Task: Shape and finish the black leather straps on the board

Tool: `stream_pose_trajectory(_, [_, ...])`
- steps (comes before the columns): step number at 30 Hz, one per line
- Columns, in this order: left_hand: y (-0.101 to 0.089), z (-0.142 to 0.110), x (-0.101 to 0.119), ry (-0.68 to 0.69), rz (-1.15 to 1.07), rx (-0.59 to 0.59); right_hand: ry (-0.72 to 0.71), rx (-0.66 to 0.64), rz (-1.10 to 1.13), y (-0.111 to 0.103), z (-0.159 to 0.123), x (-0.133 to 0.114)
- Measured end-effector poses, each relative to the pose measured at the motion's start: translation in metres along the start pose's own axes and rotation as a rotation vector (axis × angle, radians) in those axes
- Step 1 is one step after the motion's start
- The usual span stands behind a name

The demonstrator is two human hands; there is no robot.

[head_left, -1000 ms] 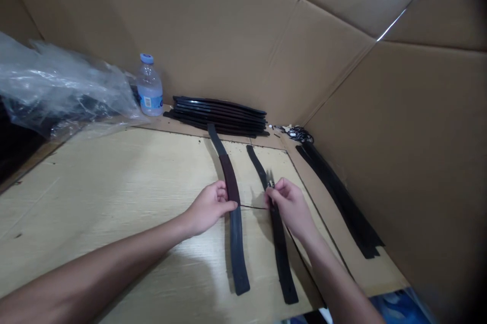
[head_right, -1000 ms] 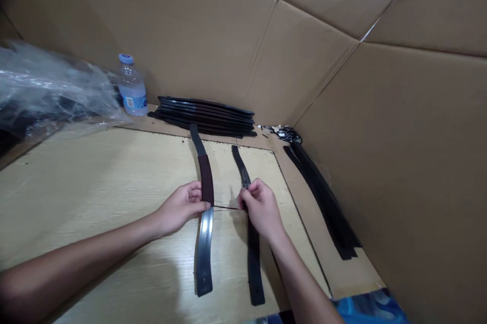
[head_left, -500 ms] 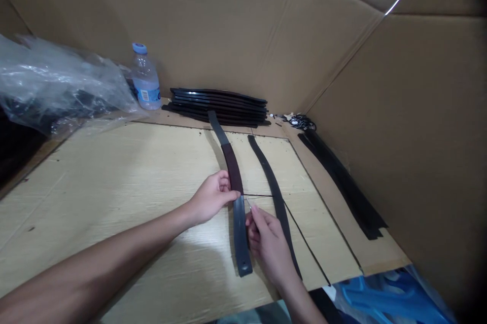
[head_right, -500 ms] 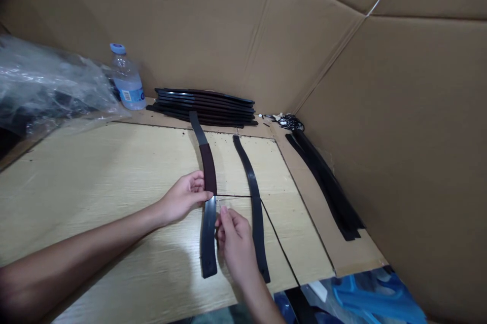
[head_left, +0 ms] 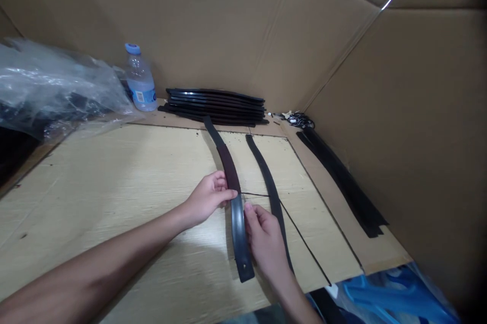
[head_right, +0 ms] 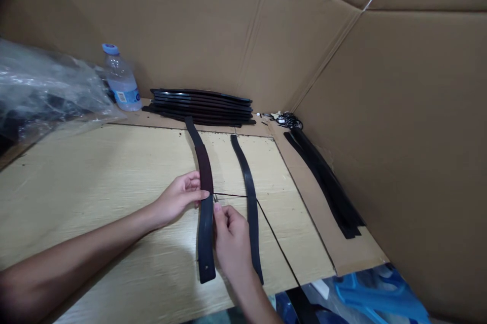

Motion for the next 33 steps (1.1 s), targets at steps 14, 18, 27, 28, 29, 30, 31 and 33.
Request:
stream_pose_trajectory(14, [0.004, -0.002, -0.001, -0.003, -0.002, -0.042, -0.099, 0.045, -0.111, -0.001, 0.002, -0.015])
stream_pose_trajectory(18, [0.004, -0.004, -0.003, 0.001, -0.008, -0.048, -0.124, 0.041, -0.104, -0.002, 0.002, -0.016])
stream_pose_trajectory(27, [0.004, -0.004, -0.003, -0.013, 0.0, -0.022, -0.164, 0.063, -0.15, -0.004, 0.003, -0.016])
stream_pose_trajectory(28, [0.003, -0.004, -0.003, -0.01, -0.001, -0.02, -0.172, 0.068, -0.16, -0.004, 0.003, -0.016])
stream_pose_trajectory(29, [0.003, -0.004, -0.004, -0.003, -0.002, -0.017, -0.178, 0.071, -0.165, -0.004, 0.003, -0.016])
stream_pose_trajectory(30, [0.003, -0.003, -0.004, 0.003, -0.001, -0.016, -0.181, 0.074, -0.167, -0.005, 0.003, -0.015])
stream_pose_trajectory(31, [0.002, -0.003, -0.005, 0.008, 0.001, -0.019, -0.182, 0.078, -0.168, -0.005, 0.003, -0.015])
stream_pose_trajectory(33, [0.002, -0.003, -0.005, 0.012, 0.005, -0.023, -0.179, 0.083, -0.17, -0.005, 0.003, -0.014])
Point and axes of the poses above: each hand's wrist, its own z-axis towards the middle knuckle, its own y-axis out of the palm, x = y × z, the point moved 4 cm from there along z, towards the middle knuckle, and after that the axes turned 13 degrees about -z, right-handed, at the moved point
